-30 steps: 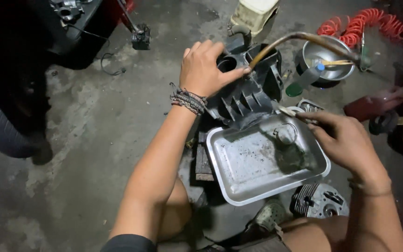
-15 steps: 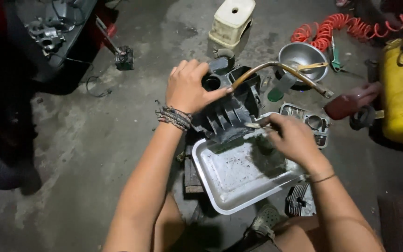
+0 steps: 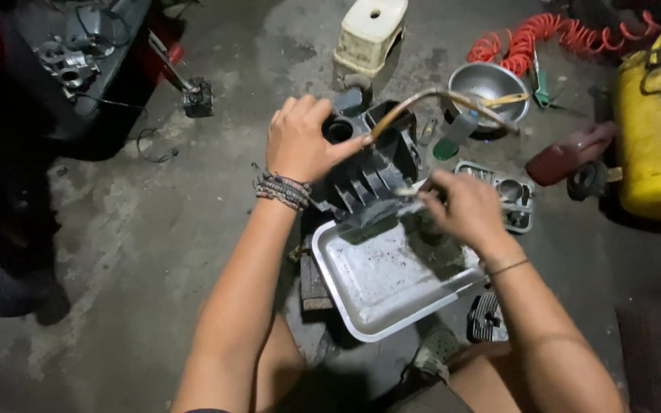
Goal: The person scrubs a metal engine cylinder head with a brush, removing dark residue into a metal tray. The person rotates the part to access different surfaces and continues scrubbing until the end of the clip.
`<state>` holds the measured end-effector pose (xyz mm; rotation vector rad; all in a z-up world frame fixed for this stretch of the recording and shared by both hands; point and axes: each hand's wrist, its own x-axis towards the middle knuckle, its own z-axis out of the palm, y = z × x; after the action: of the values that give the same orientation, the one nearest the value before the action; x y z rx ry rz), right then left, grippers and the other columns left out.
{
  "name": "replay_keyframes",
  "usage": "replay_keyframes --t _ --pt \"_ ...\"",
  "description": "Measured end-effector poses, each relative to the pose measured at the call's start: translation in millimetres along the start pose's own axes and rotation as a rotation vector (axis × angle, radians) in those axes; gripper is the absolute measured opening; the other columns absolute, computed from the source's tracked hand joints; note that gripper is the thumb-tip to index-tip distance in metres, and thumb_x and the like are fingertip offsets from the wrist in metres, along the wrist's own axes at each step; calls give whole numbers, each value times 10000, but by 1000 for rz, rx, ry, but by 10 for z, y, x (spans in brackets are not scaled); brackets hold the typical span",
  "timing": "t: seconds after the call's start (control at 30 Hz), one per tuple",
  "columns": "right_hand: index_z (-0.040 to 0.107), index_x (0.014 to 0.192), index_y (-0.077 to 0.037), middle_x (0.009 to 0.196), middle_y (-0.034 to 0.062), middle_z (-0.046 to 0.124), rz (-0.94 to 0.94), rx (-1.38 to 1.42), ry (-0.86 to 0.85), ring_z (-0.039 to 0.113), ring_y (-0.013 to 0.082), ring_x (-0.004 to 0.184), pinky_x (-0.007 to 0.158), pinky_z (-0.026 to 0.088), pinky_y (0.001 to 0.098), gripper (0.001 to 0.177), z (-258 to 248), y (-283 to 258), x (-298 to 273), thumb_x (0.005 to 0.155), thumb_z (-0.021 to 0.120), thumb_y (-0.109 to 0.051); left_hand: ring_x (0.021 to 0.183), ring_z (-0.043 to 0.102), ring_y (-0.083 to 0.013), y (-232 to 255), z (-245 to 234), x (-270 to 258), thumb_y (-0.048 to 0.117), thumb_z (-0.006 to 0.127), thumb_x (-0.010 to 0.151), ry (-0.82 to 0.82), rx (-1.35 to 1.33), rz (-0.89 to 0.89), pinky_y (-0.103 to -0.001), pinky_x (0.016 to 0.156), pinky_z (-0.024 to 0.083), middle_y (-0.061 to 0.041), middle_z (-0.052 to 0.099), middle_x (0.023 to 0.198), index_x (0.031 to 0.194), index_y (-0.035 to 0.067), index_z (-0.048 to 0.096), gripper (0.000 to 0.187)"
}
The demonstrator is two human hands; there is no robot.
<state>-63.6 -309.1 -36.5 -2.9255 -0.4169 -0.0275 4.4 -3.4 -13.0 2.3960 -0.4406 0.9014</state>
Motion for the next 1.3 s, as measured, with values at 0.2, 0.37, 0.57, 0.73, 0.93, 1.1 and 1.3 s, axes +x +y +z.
replay_keyframes --t 0.2,0.37,0.57,0.73,0.93,1.1,1.3 --pt "713 1031 -161 933 187 767 20 383 -103 705 454 990 867 537 552 171 -207 -474 -173 895 714 -263 823 603 -303 27 -30 -21 685 850 679 -28 -19 0 -450 718 493 -49 557 810 831 154 586 612" --pt "719 1027 -225 888 118 764 114 219 -95 714 411 961 856 526 529 152 -317 -438 -137 910 714 -322 819 601 -306 59 -27 23 687 840 699 -23 -10 -1 -460 715 498 -56 555 816 834 149 583 611" --pt "694 1054 -218 788 61 690 208 200 -162 608 288 750 684 468 421 139 -293 -474 -184 984 662 -333 820 568 -280 92 -62 -47 688 817 767 -68 27 13 -431 719 494 -53 563 832 869 127 606 608" --pt "670 962 -239 1016 -33 754 243 415 -251 665 191 916 779 478 392 92 -386 -575 -191 953 688 -329 824 532 -256 134 -74 -20 740 784 803 -147 105 -9 -414 727 488 -63 623 881 916 113 653 651" --pt "663 996 -215 852 -21 669 296 432 -305 448 95 541 515 368 267 97 -539 -813 -256 1009 651 -311 851 537 -268 184 -69 -35 722 784 800 -147 111 -3 -419 729 485 -68 618 889 937 117 647 635" --pt "641 1037 -247 749 40 686 283 96 -147 647 277 707 598 509 451 112 -355 -629 -233 1009 618 -353 825 549 -291 271 -41 -72 745 779 800 -88 156 35 -433 664 489 -78 590 838 891 115 636 652" --pt "615 1087 -181 751 88 705 269 -125 -14 677 363 698 496 494 474 223 -126 -294 -229 1011 644 -388 842 557 -283 218 -29 -69 751 779 808 -88 131 10 -433 702 491 -65 607 865 932 121 664 652"
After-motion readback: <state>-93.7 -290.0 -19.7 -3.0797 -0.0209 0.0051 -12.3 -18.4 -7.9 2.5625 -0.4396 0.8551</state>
